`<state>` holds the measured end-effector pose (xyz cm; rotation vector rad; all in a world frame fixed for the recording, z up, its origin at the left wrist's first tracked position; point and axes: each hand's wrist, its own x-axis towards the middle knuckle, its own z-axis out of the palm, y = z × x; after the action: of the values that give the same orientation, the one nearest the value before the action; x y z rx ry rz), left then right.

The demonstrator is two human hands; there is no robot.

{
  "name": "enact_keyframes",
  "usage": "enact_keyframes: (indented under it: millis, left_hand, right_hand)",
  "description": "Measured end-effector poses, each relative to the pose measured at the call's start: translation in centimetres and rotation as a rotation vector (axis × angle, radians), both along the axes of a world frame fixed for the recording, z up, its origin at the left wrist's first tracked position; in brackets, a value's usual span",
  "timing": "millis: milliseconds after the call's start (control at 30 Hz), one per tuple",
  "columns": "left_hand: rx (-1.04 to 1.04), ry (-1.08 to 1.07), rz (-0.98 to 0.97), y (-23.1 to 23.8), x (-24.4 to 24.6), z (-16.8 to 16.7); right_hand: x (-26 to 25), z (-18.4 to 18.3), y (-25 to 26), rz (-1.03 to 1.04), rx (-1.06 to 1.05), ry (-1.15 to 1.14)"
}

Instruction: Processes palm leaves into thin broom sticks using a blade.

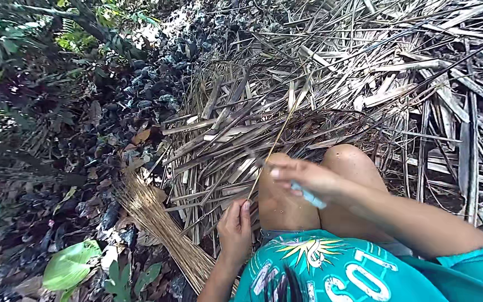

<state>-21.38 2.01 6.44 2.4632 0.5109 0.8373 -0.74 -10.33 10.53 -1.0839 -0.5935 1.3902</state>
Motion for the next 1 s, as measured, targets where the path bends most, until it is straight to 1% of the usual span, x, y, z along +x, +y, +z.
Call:
enact_keyframes:
  millis: [100, 133, 200, 267, 367, 467, 500, 533, 567, 667, 733, 767, 800, 900, 933, 967, 1000]
  left_hand:
    - [0.009, 0.017, -0.018, 0.2, -1.0, -0.6]
    - [-0.011, 0.042, -0.027, 0.2, -1.0, -0.6]
    - [-0.084, 0.099, -0.051, 0.2, -0.3, -0.3]
    - [-0.146, 0.107, -0.090, 0.0, 0.8, 0.3]
    - [-0.141, 0.039, -0.098, -0.6, 2.3, 1.0]
    - [-0.152, -0.040, -0.121, -0.9, 2.7, 1.1]
    - [-0.171, -0.059, -0.134, -0.9, 2.6, 1.1]
    - [-0.199, -0.062, -0.147, -0.9, 2.4, 1.2]
    - [-0.233, -0.054, -0.157, -0.9, 2.0, 1.3]
    - [-0.321, -0.012, -0.163, -1.1, 1.0, 1.6]
    - [-0.339, -0.001, -0.143, -1.1, 1.1, 1.8]
    - [-0.340, 0.005, -0.132, -1.1, 1.3, 1.7]
    - [-0.338, 0.008, -0.125, -1.0, 1.5, 1.7]
    - [-0.330, -0.011, -0.127, -1.2, 2.0, 1.7]
    - [-0.323, -0.017, -0.134, -1.1, 2.0, 1.7]
    - [-0.312, -0.019, -0.141, -1.1, 1.9, 1.7]
    - [-0.301, -0.011, -0.144, -0.9, 1.6, 1.7]
  right_hand:
    - [4.0, -0.3, -0.5, -0.230, 0.086, -0.059]
    - [4.5, -0.5, -0.6, -0.288, 0.117, -0.056]
    - [4.5, -0.6, -0.8, -0.326, 0.160, -0.065]
    - [3.4, -0.3, -1.0, -0.279, 0.147, -0.100]
    - [0.4, -0.6, -1.1, -0.129, 0.101, -0.100]
    - [-2.0, -0.7, -1.5, 0.067, 0.064, -0.103]
    - [-2.1, -0.6, -1.6, 0.080, 0.065, -0.107]
    - [-1.3, -0.2, -1.8, 0.036, 0.059, -0.133]
    - [0.2, 0.0, -2.1, -0.059, 0.069, -0.154]
    - [5.3, -0.1, -2.1, -0.353, 0.225, -0.091]
    - [5.6, 0.3, -2.0, -0.408, 0.266, -0.043]
    - [4.9, 0.4, -2.1, -0.386, 0.264, -0.034]
    - [3.7, 0.5, -2.1, -0.319, 0.237, -0.034]
    - [-0.6, -0.5, -1.7, 0.034, 0.138, 0.035]
    - [-0.9, -0.8, -1.4, 0.099, 0.131, 0.060]
    - [-0.1, -0.7, -1.4, 0.085, 0.121, 0.037]
    - [1.5, -0.6, -1.6, 0.000, 0.135, -0.009]
